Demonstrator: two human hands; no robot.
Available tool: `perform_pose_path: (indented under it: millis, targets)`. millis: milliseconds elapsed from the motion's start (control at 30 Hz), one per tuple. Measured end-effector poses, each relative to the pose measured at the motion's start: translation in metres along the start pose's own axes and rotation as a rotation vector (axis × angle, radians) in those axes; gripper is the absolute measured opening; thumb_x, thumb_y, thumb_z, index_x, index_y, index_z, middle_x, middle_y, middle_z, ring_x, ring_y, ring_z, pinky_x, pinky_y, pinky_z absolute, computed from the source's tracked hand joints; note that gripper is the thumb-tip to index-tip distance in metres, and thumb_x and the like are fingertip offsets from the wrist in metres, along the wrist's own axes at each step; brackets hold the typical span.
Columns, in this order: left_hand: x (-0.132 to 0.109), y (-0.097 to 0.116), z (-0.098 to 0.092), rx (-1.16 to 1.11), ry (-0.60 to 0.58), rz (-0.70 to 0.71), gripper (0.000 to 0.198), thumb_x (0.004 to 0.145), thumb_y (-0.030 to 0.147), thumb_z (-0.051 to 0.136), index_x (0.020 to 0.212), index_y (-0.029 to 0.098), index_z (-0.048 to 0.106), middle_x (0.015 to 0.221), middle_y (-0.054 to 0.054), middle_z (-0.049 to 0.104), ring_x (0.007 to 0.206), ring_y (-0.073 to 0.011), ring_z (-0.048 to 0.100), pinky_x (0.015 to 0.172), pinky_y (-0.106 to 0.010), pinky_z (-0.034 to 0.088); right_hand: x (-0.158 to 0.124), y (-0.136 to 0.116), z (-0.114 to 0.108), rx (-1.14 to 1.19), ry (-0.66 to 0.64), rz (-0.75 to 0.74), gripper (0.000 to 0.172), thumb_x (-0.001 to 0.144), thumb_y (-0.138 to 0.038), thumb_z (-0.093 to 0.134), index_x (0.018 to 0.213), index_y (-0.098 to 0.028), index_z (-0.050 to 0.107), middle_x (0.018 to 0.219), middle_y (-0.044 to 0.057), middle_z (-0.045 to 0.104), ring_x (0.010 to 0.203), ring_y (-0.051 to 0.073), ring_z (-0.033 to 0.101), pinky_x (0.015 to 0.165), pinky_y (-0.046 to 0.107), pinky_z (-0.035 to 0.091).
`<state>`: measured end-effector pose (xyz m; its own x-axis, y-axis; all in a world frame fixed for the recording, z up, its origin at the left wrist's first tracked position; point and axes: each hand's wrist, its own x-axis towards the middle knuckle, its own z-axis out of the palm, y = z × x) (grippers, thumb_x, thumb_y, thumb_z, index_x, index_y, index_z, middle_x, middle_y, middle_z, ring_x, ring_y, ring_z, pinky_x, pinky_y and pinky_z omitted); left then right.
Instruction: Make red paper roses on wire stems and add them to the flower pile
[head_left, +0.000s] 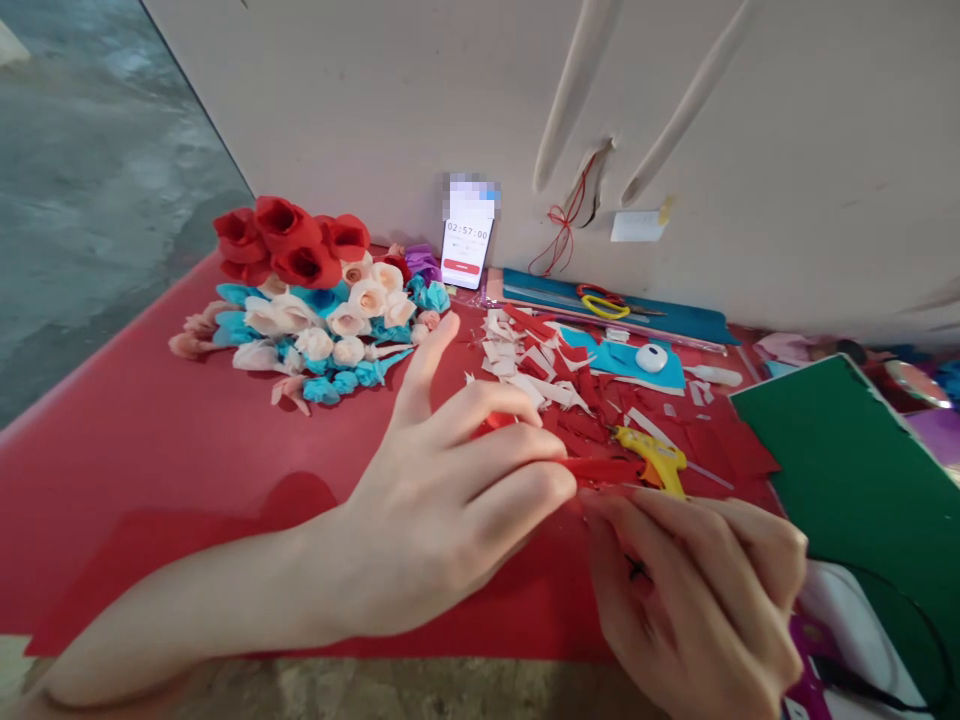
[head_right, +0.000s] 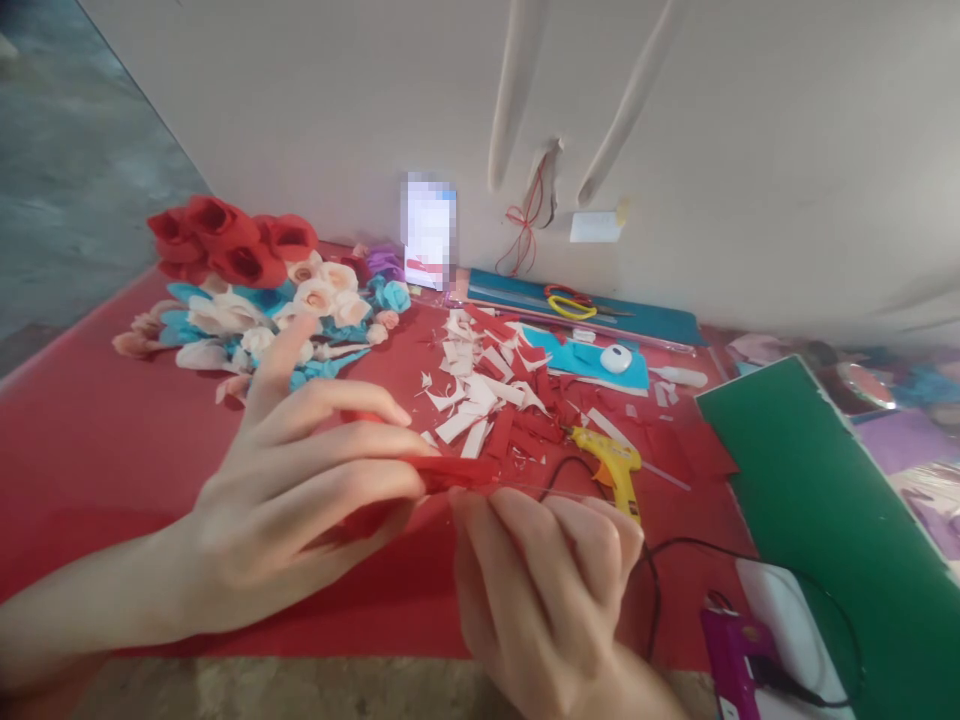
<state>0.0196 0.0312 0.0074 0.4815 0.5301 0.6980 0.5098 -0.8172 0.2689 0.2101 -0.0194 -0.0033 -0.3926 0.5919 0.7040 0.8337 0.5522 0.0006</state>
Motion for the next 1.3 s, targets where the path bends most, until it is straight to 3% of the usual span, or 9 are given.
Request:
perform_pose_path:
  millis: [233,333,433,567,800,1033,1200,1300]
  targets:
    - [0.007,-0.001,-0.003,0.057,0.003,0.088,0.013,0.081,0.009,0.055,0.073,0.019,0.052,0.078,0.006,0.069,0.081,-0.013,0.064,0.114,-0.053,0.022,0.003,0.002,-0.01,0.024,-0.004,-0.007,0.018,0.071,-0.008,0.067,0.088,-0.013,0.063,0.079,0.005,0.061,0.068,0.016,0.049,0.062,0.034,0.039]
    - [0.007,-0.002,-0.002,0.074,0.002,0.087,0.013,0.081,0.009,0.056,0.074,0.02,0.051,0.08,0.006,0.07,0.081,-0.0135,0.064,0.114,-0.057,0.017,0.01,0.005,-0.016,0.072,0.037,0.135,0.021,0.071,-0.005,0.065,0.09,-0.012,0.062,0.085,0.005,0.058,0.072,0.015,0.05,0.065,0.033,0.039]
    - [0.006,-0.002,0.0,0.076,0.005,0.109,0.012,0.082,0.008,0.055,0.075,0.018,0.052,0.081,0.004,0.071,0.08,-0.0144,0.065,0.114,-0.056,0.017,0.014,0.007,-0.013,0.175,-0.049,0.267,0.028,0.072,-0.006,0.063,0.099,-0.014,0.061,0.093,0.006,0.06,0.083,0.018,0.052,0.074,0.035,0.042]
    - [0.007,-0.001,0.0,0.07,0.006,0.14,0.011,0.082,0.007,0.054,0.077,0.017,0.052,0.079,0.004,0.07,0.081,-0.0142,0.066,0.113,-0.055,0.022,0.014,0.009,-0.007,0.311,-0.166,0.286,0.026,0.073,-0.008,0.062,0.097,-0.016,0.062,0.094,0.005,0.062,0.088,0.019,0.052,0.077,0.035,0.045]
    - [0.006,0.0,0.001,0.069,-0.034,0.177,0.012,0.084,0.008,0.05,0.079,0.019,0.053,0.078,0.005,0.07,0.082,-0.0143,0.067,0.109,-0.049,0.032,0.012,0.009,-0.004,0.399,-0.204,0.302,0.027,0.072,-0.005,0.06,0.094,-0.019,0.061,0.092,0.002,0.063,0.087,0.018,0.051,0.076,0.036,0.045]
    - [0.002,0.0,0.003,0.082,-0.041,0.204,0.021,0.086,0.006,0.04,0.08,0.02,0.054,0.08,0.003,0.069,0.085,-0.0141,0.065,0.114,-0.049,0.021,0.013,0.012,-0.002,0.467,-0.268,0.317,0.029,0.07,-0.004,0.06,0.094,-0.021,0.06,0.09,0.002,0.064,0.087,0.02,0.053,0.076,0.037,0.046]
    - [0.007,0.0,0.002,0.109,-0.071,0.258,0.025,0.087,0.007,0.039,0.079,0.021,0.058,0.076,0.005,0.07,0.082,-0.0114,0.065,0.117,-0.044,0.01,0.017,0.017,-0.001,0.626,-0.392,0.433,0.027,0.072,-0.005,0.057,0.092,-0.023,0.059,0.087,0.001,0.063,0.083,0.017,0.058,0.072,0.032,0.049]
    - [0.009,-0.001,0.001,0.149,-0.05,0.274,0.017,0.086,0.009,0.047,0.09,0.019,0.06,0.079,0.004,0.071,0.086,-0.0124,0.065,0.117,-0.046,0.013,0.019,0.021,0.005,0.706,-0.404,0.501,0.02,0.072,-0.008,0.056,0.088,-0.021,0.059,0.081,0.001,0.064,0.076,0.016,0.06,0.064,0.028,0.05]
